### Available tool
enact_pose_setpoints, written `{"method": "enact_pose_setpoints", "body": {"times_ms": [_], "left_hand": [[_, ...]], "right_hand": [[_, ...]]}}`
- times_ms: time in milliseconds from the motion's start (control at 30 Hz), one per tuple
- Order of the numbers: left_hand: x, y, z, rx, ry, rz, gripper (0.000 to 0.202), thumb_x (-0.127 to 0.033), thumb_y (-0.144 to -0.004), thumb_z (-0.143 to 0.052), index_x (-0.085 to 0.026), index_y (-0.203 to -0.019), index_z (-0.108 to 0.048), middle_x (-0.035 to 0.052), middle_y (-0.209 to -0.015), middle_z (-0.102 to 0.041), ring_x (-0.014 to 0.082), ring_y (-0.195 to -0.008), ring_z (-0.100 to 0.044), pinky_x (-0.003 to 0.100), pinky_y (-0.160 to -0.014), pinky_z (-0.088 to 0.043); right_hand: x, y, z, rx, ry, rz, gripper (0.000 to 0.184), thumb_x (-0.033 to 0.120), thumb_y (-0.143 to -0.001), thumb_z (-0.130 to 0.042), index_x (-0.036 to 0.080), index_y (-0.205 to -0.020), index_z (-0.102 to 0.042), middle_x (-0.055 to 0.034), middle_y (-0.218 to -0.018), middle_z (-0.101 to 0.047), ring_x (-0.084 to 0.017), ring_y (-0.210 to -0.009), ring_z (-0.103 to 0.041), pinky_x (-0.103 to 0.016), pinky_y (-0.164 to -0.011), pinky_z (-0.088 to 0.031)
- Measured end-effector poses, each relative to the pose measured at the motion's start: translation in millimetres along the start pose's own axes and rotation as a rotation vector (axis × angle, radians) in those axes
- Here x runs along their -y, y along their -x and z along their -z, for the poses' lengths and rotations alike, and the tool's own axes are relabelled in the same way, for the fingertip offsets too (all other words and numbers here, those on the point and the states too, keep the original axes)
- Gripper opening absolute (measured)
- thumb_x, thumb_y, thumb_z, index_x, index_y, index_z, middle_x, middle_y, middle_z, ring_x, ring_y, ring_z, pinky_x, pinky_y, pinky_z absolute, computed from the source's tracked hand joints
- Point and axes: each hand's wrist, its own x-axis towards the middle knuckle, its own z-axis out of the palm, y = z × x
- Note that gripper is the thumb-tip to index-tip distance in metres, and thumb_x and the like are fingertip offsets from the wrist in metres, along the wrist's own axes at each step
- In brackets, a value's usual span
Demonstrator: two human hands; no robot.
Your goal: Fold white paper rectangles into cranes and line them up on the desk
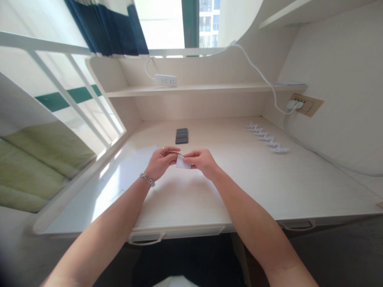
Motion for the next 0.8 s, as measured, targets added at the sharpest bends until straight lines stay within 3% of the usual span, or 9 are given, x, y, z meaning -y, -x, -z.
{"method": "enact_pose_setpoints", "body": {"times_ms": [133,333,567,800], "left_hand": [[2.1,1.3,-4.0,-0.024,0.019,0.020,0.026,-0.024,-0.068,-0.074,-0.013,-0.092,-0.068,0.0063,-0.077,-0.072,0.0150,-0.069,-0.066,0.030,-0.069,-0.054],[5.3,1.5,-5.0,-0.074,-0.087,-0.071,0.030,-0.027,-0.060,-0.083,-0.013,-0.083,-0.069,0.0047,-0.072,-0.070,0.0142,-0.067,-0.064,0.026,-0.062,-0.049],[4.5,1.2,-2.8,-0.073,-0.110,-0.082,0.027,-0.025,-0.059,-0.082,-0.014,-0.080,-0.070,0.0036,-0.069,-0.069,0.0135,-0.065,-0.062,0.026,-0.062,-0.048],[0.4,2.1,-4.1,-0.076,-0.085,-0.084,0.024,-0.027,-0.066,-0.077,-0.014,-0.085,-0.069,0.0023,-0.071,-0.067,0.0121,-0.065,-0.061,0.026,-0.064,-0.049]], "right_hand": [[3.1,1.6,-2.0,-0.040,0.029,0.022,0.027,0.031,-0.049,-0.086,0.015,-0.068,-0.074,-0.0039,-0.064,-0.068,-0.019,-0.067,-0.064,-0.040,-0.070,-0.053],[-0.2,1.1,-1.8,0.012,0.100,0.076,0.027,0.033,-0.056,-0.083,0.016,-0.075,-0.076,-0.0063,-0.070,-0.070,-0.019,-0.069,-0.064,-0.036,-0.068,-0.052],[0.0,2.1,-3.3,0.035,0.093,0.063,0.025,0.035,-0.060,-0.081,0.016,-0.075,-0.075,-0.0052,-0.071,-0.069,-0.018,-0.069,-0.063,-0.033,-0.065,-0.052],[-5.0,-1.4,-3.7,-0.010,0.052,0.060,0.027,0.033,-0.054,-0.084,0.015,-0.072,-0.074,-0.0041,-0.067,-0.068,-0.018,-0.066,-0.063,-0.038,-0.067,-0.054]]}}
